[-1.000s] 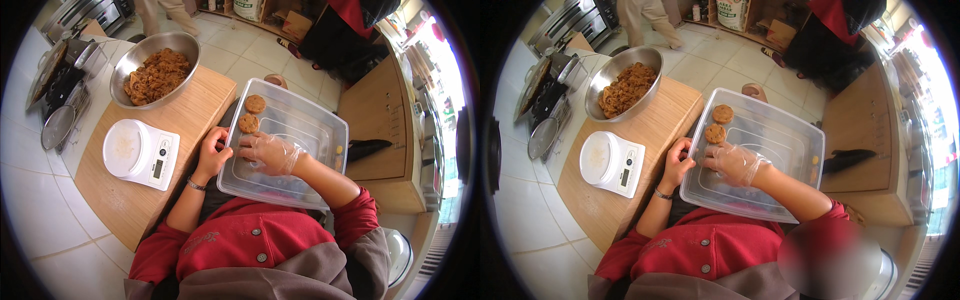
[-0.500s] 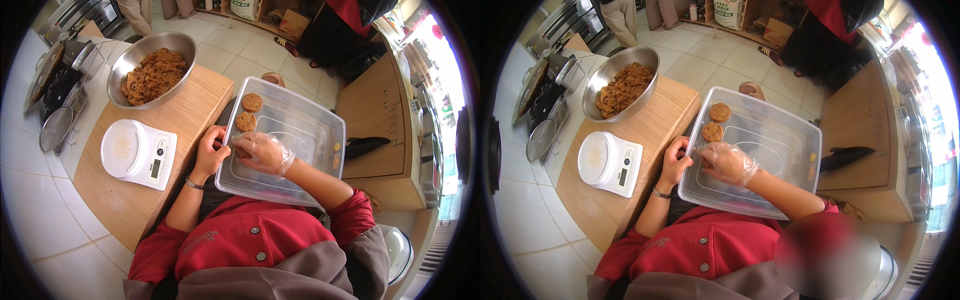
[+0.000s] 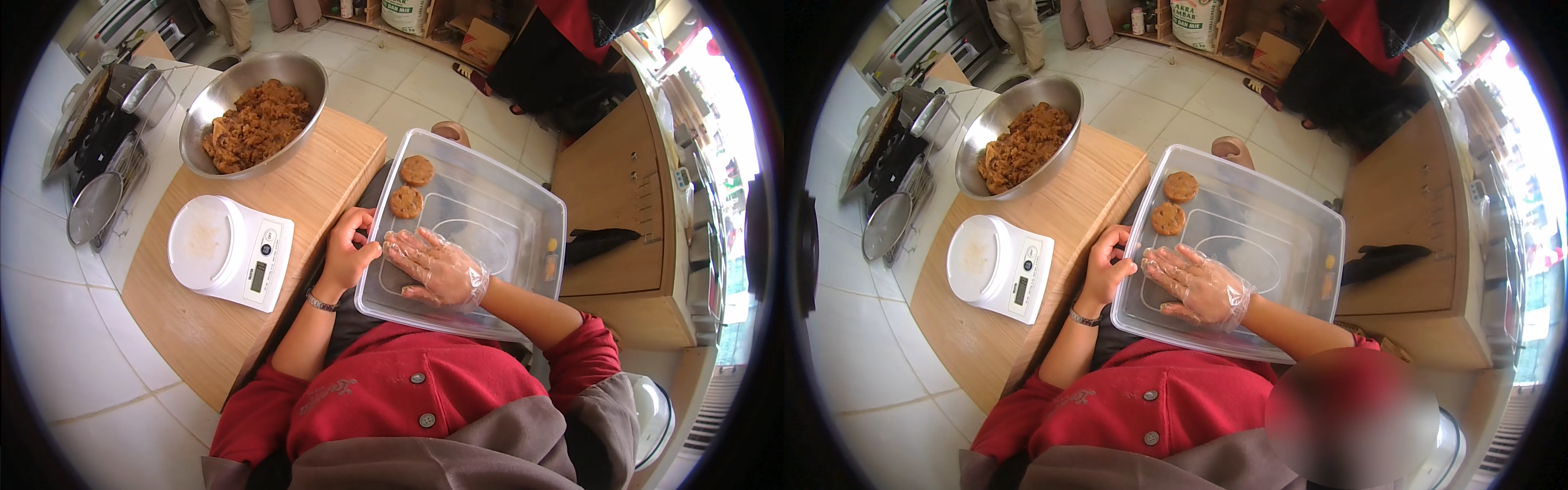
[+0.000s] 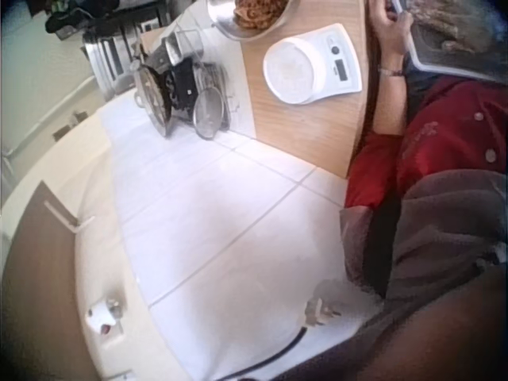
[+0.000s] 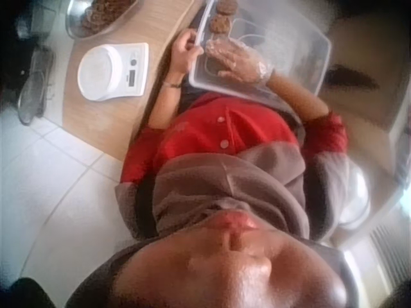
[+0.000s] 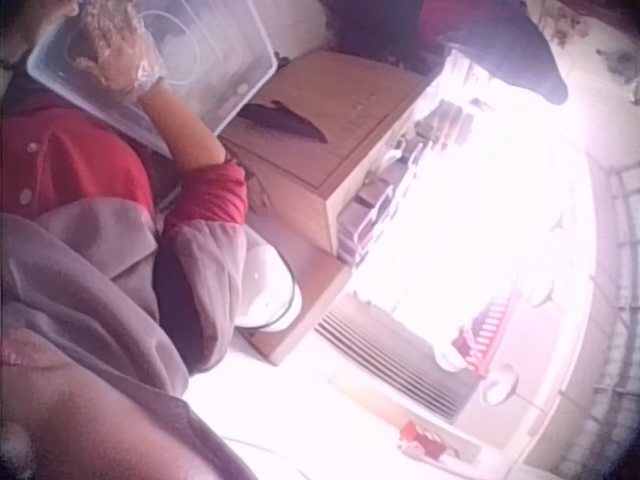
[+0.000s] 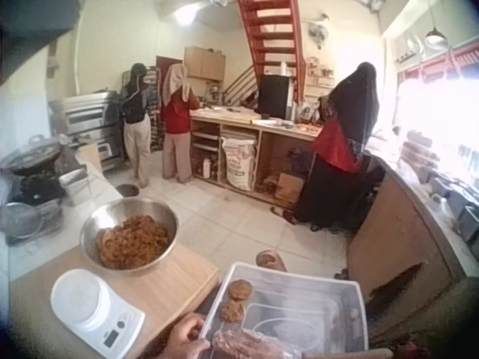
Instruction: The person prepares cookies by taking portions of dough from a metal bowl, weighing them on a digital scale, and then placing the dough balls into a clear plastic container and pressing them flat.
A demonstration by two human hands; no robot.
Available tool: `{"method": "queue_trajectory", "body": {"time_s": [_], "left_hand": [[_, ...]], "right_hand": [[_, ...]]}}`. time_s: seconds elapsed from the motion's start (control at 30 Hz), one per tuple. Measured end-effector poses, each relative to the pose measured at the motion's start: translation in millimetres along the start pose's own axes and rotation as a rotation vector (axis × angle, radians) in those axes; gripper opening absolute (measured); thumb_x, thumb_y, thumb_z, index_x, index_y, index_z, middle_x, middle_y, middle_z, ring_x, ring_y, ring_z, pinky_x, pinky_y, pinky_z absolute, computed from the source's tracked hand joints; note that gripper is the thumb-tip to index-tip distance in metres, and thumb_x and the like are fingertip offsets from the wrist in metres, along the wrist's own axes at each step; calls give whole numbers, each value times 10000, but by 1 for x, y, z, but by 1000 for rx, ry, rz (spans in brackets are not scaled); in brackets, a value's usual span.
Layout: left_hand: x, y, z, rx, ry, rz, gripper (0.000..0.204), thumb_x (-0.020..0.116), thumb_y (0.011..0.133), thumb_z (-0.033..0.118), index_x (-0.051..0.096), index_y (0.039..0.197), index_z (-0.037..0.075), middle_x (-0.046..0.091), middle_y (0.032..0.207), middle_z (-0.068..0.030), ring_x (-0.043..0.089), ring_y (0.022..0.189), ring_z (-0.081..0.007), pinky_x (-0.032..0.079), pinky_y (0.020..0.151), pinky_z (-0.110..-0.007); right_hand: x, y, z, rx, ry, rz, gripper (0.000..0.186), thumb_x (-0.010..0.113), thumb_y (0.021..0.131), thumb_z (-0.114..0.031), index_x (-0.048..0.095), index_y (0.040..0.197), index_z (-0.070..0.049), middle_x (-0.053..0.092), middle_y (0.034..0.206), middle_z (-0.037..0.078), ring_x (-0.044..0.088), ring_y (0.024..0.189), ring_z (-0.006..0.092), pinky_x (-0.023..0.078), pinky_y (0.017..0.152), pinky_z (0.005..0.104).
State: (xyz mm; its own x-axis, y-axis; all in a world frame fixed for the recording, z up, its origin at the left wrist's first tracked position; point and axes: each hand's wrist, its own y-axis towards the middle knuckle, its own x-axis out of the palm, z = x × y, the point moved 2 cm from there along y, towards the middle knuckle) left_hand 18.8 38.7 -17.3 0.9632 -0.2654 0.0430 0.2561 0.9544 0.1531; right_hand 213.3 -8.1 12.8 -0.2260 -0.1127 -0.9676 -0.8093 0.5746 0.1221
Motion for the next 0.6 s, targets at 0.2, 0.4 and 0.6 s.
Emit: {"method": "queue_trajectory", "body": {"time_s": [0.2,0.4,0.6], "left_hand": [[-3,0,0,-4,19,6,221,597,648,33,519,855,29,561,1079,-69,509,834,-101,439,638,-225],[-2,0,0,0,-10,-3,218,594,650,43,519,854,33,560,1077,-65,510,831,-105,435,651,-229],[-3,-1,-4,8,9,-7,230,598,646,40,520,862,27,558,1088,-74,508,853,-110,436,656,-226]], "right_hand": [[-8,3,2,2,81,-28,709,519,898,-421,282,1431,-17,305,1479,169,296,1371,311,171,1119,528],[-26,2,-1,0,57,178,589,618,859,-259,406,1350,-13,440,1382,183,432,1280,316,275,1081,518],[-21,-27,26,-254,38,435,386,726,725,-75,621,1093,-29,638,1109,125,635,941,267,527,763,364]]}}
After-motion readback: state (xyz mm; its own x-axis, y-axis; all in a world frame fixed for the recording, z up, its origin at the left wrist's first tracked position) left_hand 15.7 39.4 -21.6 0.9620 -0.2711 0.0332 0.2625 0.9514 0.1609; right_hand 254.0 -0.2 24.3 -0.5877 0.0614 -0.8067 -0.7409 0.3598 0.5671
